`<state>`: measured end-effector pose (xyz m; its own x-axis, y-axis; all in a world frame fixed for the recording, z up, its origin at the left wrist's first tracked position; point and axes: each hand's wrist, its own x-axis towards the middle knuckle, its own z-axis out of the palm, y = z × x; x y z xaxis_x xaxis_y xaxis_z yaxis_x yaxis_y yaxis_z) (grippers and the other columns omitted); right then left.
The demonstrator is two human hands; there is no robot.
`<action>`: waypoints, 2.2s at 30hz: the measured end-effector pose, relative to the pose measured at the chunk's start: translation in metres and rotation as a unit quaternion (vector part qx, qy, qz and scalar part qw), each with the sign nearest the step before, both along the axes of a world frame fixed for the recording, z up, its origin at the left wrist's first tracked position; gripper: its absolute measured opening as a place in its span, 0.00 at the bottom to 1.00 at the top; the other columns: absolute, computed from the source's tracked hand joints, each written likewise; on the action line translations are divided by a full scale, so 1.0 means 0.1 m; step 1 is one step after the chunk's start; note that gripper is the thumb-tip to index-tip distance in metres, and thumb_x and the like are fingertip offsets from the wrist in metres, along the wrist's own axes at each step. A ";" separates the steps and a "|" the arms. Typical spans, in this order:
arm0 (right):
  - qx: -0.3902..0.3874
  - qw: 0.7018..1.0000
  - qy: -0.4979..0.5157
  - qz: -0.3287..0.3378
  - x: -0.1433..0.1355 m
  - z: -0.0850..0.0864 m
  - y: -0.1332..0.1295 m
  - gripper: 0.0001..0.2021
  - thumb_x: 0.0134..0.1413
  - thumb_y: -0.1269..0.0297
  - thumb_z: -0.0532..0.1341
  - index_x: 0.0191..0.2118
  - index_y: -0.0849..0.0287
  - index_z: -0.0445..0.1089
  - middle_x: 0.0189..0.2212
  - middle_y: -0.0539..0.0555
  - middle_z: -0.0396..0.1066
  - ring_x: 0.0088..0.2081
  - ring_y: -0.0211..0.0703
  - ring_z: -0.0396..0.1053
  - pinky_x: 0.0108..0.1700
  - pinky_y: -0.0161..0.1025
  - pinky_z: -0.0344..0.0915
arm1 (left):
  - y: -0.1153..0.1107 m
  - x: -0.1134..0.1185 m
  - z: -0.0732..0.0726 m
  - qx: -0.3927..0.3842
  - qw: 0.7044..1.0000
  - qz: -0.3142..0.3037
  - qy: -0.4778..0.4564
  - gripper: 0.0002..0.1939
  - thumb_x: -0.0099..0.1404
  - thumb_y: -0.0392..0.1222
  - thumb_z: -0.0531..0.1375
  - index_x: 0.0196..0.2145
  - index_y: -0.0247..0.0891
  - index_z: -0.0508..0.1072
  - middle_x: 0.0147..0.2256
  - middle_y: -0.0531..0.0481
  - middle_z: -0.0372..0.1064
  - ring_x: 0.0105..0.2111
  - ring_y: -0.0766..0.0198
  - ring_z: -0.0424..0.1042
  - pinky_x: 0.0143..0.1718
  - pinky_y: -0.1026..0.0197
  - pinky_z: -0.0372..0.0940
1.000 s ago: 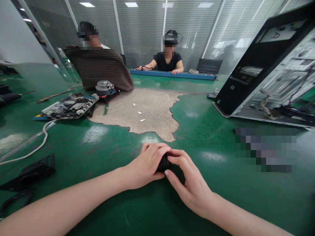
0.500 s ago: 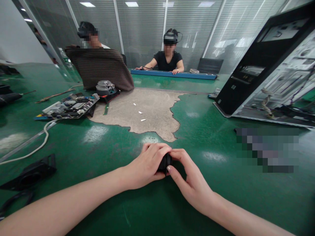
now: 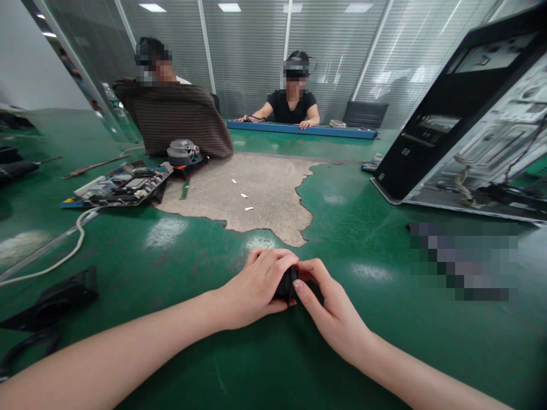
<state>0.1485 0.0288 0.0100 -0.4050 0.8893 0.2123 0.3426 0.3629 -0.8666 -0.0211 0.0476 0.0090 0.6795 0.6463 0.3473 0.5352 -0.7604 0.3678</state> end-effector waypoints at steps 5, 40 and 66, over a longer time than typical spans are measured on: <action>0.074 0.997 -0.001 -0.001 0.02 0.02 -0.03 0.09 0.50 0.72 0.54 0.39 0.56 0.57 0.41 0.53 0.59 0.44 0.40 0.60 0.46 0.40 0.59 | 0.00 -0.01 0.00 -0.004 1.000 -0.003 0.004 0.32 0.54 0.35 0.57 0.52 0.39 0.44 0.50 0.42 0.54 0.50 0.56 0.54 0.47 0.51 0.48; 0.053 0.998 -0.026 -0.016 0.01 0.00 -0.04 0.11 0.50 0.70 0.54 0.42 0.57 0.56 0.38 0.53 0.61 0.40 0.42 0.61 0.44 0.43 0.60 | -0.01 -0.01 0.00 0.000 1.000 -0.004 0.006 0.30 0.54 0.35 0.57 0.51 0.38 0.45 0.49 0.42 0.54 0.49 0.57 0.54 0.47 0.52 0.49; 0.034 0.998 0.019 -0.044 -0.01 -0.04 0.03 0.07 0.53 0.68 0.52 0.40 0.57 0.56 0.35 0.52 0.61 0.38 0.40 0.62 0.41 0.41 0.63 | -0.01 0.00 0.02 -0.001 1.000 0.003 0.000 0.29 0.56 0.38 0.57 0.51 0.38 0.46 0.49 0.42 0.56 0.49 0.57 0.55 0.47 0.52 0.49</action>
